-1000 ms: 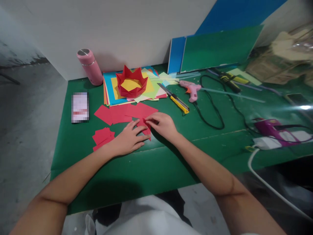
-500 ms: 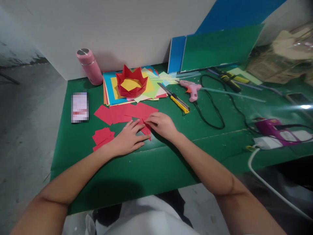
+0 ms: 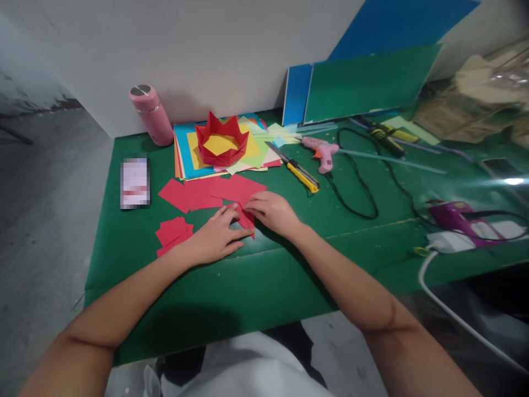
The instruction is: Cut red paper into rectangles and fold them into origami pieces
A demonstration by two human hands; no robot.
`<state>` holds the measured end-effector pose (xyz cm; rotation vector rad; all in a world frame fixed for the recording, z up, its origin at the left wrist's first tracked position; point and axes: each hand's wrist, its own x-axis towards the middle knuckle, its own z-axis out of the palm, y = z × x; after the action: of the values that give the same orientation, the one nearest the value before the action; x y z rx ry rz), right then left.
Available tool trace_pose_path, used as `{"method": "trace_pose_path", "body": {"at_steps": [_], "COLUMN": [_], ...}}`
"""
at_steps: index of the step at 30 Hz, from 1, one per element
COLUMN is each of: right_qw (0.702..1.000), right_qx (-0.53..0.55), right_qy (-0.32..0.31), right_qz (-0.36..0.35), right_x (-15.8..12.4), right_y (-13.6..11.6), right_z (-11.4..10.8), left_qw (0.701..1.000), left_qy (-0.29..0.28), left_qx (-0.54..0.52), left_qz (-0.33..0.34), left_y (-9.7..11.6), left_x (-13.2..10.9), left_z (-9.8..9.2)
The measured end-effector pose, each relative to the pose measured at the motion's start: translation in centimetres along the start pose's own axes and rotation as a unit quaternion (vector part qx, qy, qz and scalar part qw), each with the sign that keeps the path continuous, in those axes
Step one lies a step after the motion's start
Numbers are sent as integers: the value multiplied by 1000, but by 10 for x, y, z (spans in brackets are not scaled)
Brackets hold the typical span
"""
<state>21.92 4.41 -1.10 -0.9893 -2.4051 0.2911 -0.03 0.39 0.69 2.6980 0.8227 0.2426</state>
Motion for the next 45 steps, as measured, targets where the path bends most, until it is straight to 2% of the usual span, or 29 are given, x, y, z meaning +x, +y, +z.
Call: {"method": "trace_pose_path", "body": {"at_steps": [15, 23, 28, 45], "right_qw": [1000, 999, 997, 998], "right_qx": [4, -1, 4, -9], "right_qy": [1, 30, 47, 27], "right_qz": [-29, -29, -56, -60], "right_x": [1, 0, 0, 0], "right_y": [2, 3, 3, 4], "right_z": [-3, -1, -1, -3], "left_qw": [1000, 998, 997, 996], "left_qy": [2, -20, -43, -59], "left_qx": [8, 9, 18, 15], "left_qz": [-24, -52, -64, -68], "left_y": [4, 7, 8, 8], "left_x": [0, 0, 1, 2], "left_z": [-2, -3, -4, -7]}}
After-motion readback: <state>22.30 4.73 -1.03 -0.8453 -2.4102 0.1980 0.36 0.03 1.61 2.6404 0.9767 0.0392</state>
